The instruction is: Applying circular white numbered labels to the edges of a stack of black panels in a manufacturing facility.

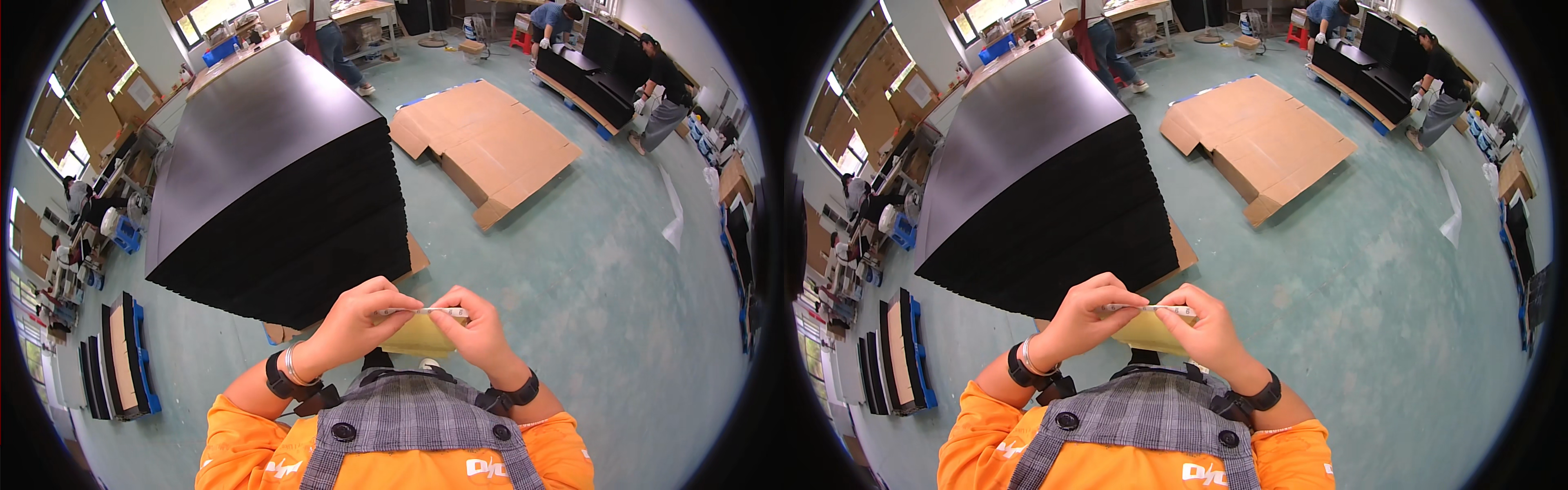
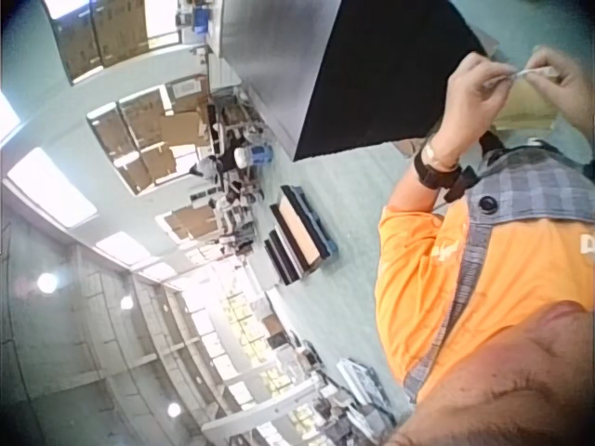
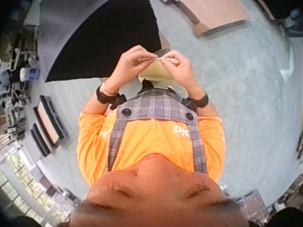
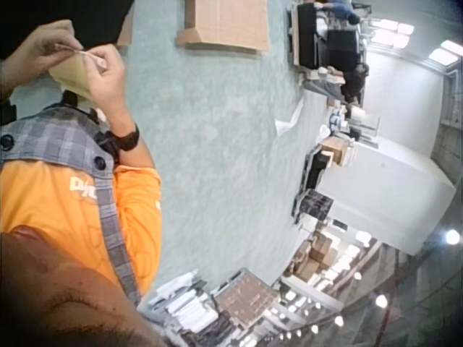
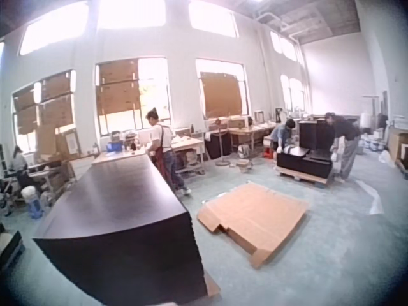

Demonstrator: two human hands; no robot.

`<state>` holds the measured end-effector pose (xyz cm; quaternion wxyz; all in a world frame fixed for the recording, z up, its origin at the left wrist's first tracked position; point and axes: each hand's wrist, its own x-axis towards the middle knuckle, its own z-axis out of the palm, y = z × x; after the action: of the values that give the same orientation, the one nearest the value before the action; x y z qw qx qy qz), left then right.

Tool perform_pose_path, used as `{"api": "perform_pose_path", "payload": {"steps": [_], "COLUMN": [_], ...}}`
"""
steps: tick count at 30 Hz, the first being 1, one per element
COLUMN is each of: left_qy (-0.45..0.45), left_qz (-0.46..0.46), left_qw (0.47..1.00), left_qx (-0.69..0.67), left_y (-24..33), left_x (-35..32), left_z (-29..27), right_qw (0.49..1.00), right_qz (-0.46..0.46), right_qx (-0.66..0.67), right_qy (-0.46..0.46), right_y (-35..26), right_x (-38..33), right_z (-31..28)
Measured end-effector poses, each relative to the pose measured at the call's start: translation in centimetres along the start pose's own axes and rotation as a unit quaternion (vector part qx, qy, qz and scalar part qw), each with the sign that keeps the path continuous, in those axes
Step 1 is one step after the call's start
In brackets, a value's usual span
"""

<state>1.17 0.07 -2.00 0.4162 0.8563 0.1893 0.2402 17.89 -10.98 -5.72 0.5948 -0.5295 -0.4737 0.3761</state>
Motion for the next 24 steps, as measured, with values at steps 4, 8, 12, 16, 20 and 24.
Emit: {"api": "perform_pose_path", "payload": {"steps": [4, 8, 12, 16, 20, 24], "left_qy": [-0.016, 0.019, -0.003, -0.024, -0.012, -0.014], "left_qz": [0.000, -0.034, 0.017, 0.017, -0.004, 0.008], "left_qw": [1.000, 0.999, 0.999, 0.997, 0.999, 0.999], "left_qx": [0.013, -0.010, 0.041, 0.068, 0.040, 0.033], "left_y": [0.2, 1.2, 0.7, 0.5, 0.4, -0.1], "left_x": [-0.2, 0.2, 0.2, 0.2, 0.1, 0.0], "left_z": [-0.2, 0.3, 0.0, -0.2, 0.0, 0.0], "right_qw": [1.000, 1.000, 0.999, 0.999, 0.995, 0.989], "right_qz": [0.001, -0.006, -0.027, -0.015, 0.053, 0.076], "right_qx": [-0.002, -0.009, -0.040, -0.030, 0.088, 0.128], "right_qy": [0.001, 0.005, -0.009, -0.020, 0.007, 0.004], "right_y": [0.2, 0.4, 0.0, 0.3, 1.1, 1.2], "right_x": [0.0, 0.0, 0.2, 0.2, -0.3, -0.3], "right_z": [0.1, 0.1, 0.2, 0.0, 0.1, 0.0]}}
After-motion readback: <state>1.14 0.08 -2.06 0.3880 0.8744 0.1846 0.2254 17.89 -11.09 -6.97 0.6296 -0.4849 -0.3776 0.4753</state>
